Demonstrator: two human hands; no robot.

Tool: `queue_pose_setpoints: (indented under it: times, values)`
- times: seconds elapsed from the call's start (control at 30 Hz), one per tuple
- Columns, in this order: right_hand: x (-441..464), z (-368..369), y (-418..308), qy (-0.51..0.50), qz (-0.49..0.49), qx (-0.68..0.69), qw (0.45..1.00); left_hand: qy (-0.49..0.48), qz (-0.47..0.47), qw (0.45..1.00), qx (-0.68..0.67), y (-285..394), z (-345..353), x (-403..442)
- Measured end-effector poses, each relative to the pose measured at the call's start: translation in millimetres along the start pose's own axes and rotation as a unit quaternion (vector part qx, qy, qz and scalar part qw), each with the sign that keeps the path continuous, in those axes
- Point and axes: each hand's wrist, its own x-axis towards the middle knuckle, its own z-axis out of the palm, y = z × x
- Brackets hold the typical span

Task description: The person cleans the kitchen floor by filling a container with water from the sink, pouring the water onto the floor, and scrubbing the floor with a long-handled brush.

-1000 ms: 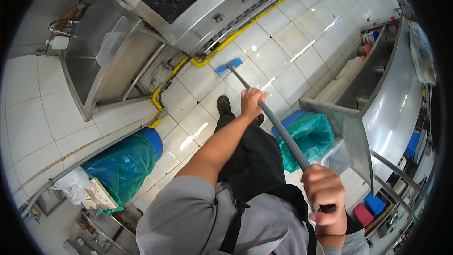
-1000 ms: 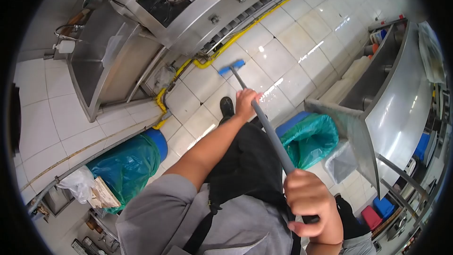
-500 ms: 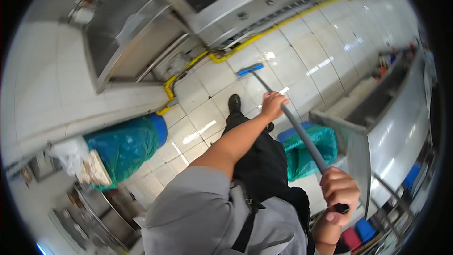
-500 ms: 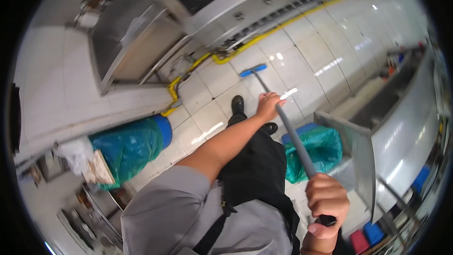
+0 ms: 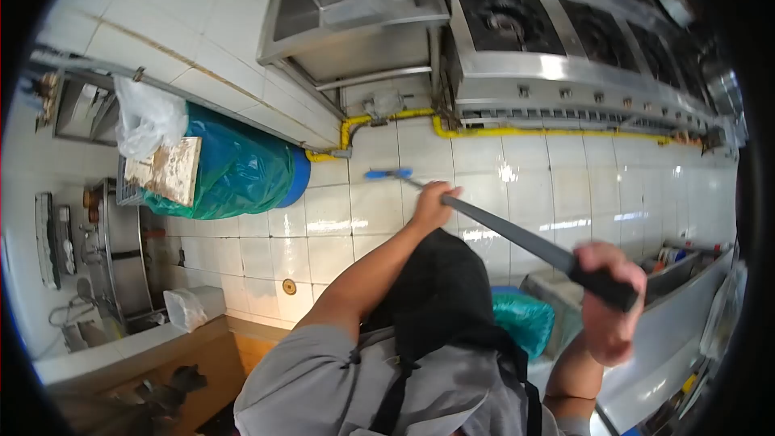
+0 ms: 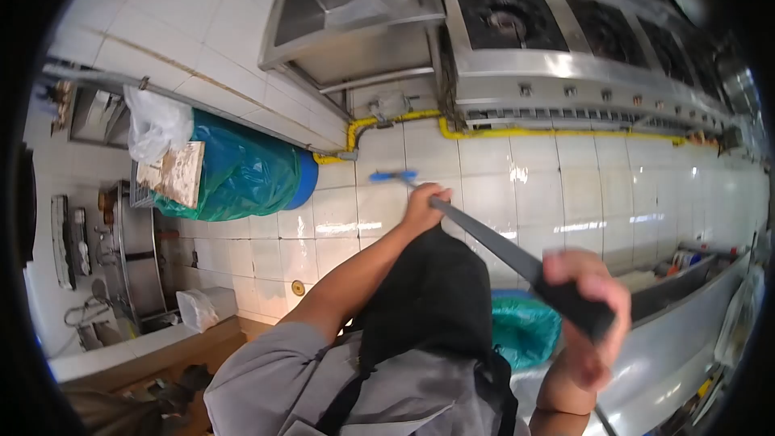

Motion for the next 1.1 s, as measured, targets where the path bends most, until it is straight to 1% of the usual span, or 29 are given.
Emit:
queue_pose_setpoints:
  times: [0.03, 0.07, 0.1, 0.13, 0.17, 0.2, 0.23, 0.27, 0.3, 0.37, 0.4, 0.43, 0.5, 0.53, 0.57, 0.63, 0.7, 0.77, 0.8, 0.83, 0.87, 1.0, 1.07, 1.1]
  values:
    - [1.8, -0.7, 8.7, -0.011, 0.008, -0.027, 1.0, 0.05, -0.032, 0.998, -0.017, -17.5, -19.7, 3.3]
    - [3.8, -1.4, 17.4, -0.022, 0.015, -0.053, 0.998, 0.091, -0.021, 0.992, -0.087, -25.8, -49.8, 6.6]
    - [13.3, -1.3, 21.0, -0.099, 0.015, -0.075, 0.992, 0.12, -0.059, 0.991, -0.02, -45.6, -82.0, 8.5]
    - [16.8, 1.6, 24.0, -0.124, 0.038, -0.055, 0.99, 0.143, -0.188, 0.972, -0.004, -78.9, -108.4, 13.4]
    - [17.4, 5.2, 26.8, -0.148, 0.064, -0.036, 0.986, 0.199, -0.194, 0.96, 0.025, -108.8, -136.1, 18.8]
    - [19.5, 9.1, 29.2, -0.156, 0.055, -0.037, 0.986, 0.217, -0.2, 0.955, 0.002, -90.6, -172.4, 21.6]
    - [24.0, 13.3, 32.3, -0.171, 0.079, -0.045, 0.981, 0.234, -0.205, 0.95, -0.022, -67.1, -207.2, 26.5]
    - [30.1, 18.3, 36.6, -0.186, 0.103, -0.054, 0.976, 0.277, -0.187, 0.942, -0.029, -69.2, -230.5, 30.2]
    - [36.3, 23.8, 42.3, -0.192, 0.097, -0.058, 0.975, 0.319, -0.17, 0.932, -0.035, -73.8, -250.3, 30.7]
    - [53.4, 37.5, 58.5, -0.193, 0.154, -0.1, 0.964, 0.344, -0.166, 0.924, -0.03, -103.8, -286.0, 33.1]
    - [64.6, 46.0, 70.0, -0.202, 0.159, -0.093, 0.962, 0.361, -0.167, 0.917, -0.02, -120.8, -299.0, 35.1]
    - [76.2, 56.7, 82.4, -0.207, 0.156, -0.096, 0.961, 0.367, -0.166, 0.915, -0.024, -134.7, -310.0, 36.8]
    - [101.1, 82.9, 109.5, -0.208, 0.219, -0.071, 0.951, 0.341, -0.21, 0.916, 0.007, -155.0, -330.4, 44.2]
    - [116.0, 96.8, 122.4, -0.234, 0.2, -0.099, 0.946, 0.332, -0.238, 0.913, -0.005, -161.6, -337.1, 49.9]
    - [133.0, 110.5, 132.6, -0.238, 0.202, -0.103, 0.944, 0.334, -0.242, 0.911, -0.01, -170.5, -344.2, 61.4]
    - [160.3, 136.4, 150.8, -0.296, 0.166, -0.169, 0.925, 0.313, -0.254, 0.913, -0.057, -196.3, -352.8, 72.2]
    - [182.9, 161.6, 161.8, -0.303, 0.196, -0.172, 0.917, 0.29, -0.24, 0.924, -0.06, -214.9, -363.2, 88.8]
    - [200.9, 180.9, 172.4, -0.289, 0.21, -0.17, 0.918, 0.222, -0.348, 0.905, -0.103, -194.9, -381.4, 115.3]
    - [207.0, 187.3, 177.4, -0.288, 0.2, -0.175, 0.92, 0.222, -0.351, 0.904, -0.102, -207.1, -386.9, 124.8]
    - [212.2, 192.8, 181.3, -0.288, 0.203, -0.175, 0.919, 0.211, -0.33, 0.92, 0.011, -223.8, -385.8, 132.2]
    - [217.8, 197.5, 184.8, -0.285, 0.205, -0.175, 0.92, 0.194, -0.303, 0.925, 0.122, -239.3, -384.1, 138.5]
    - [241.7, 204.2, 203.8, -0.272, 0.222, -0.179, 0.919, 0.186, -0.305, 0.925, 0.125, -259.8, -383.5, 168.8]
    - [257.0, 204.0, 211.4, -0.266, 0.23, -0.182, 0.918, 0.201, -0.364, 0.902, 0.118, -267.6, -384.5, 186.5]
    - [268.3, 204.4, 216.0, -0.257, 0.233, -0.169, 0.922, 0.2, -0.365, 0.902, 0.118, -273.2, -383.2, 192.6]
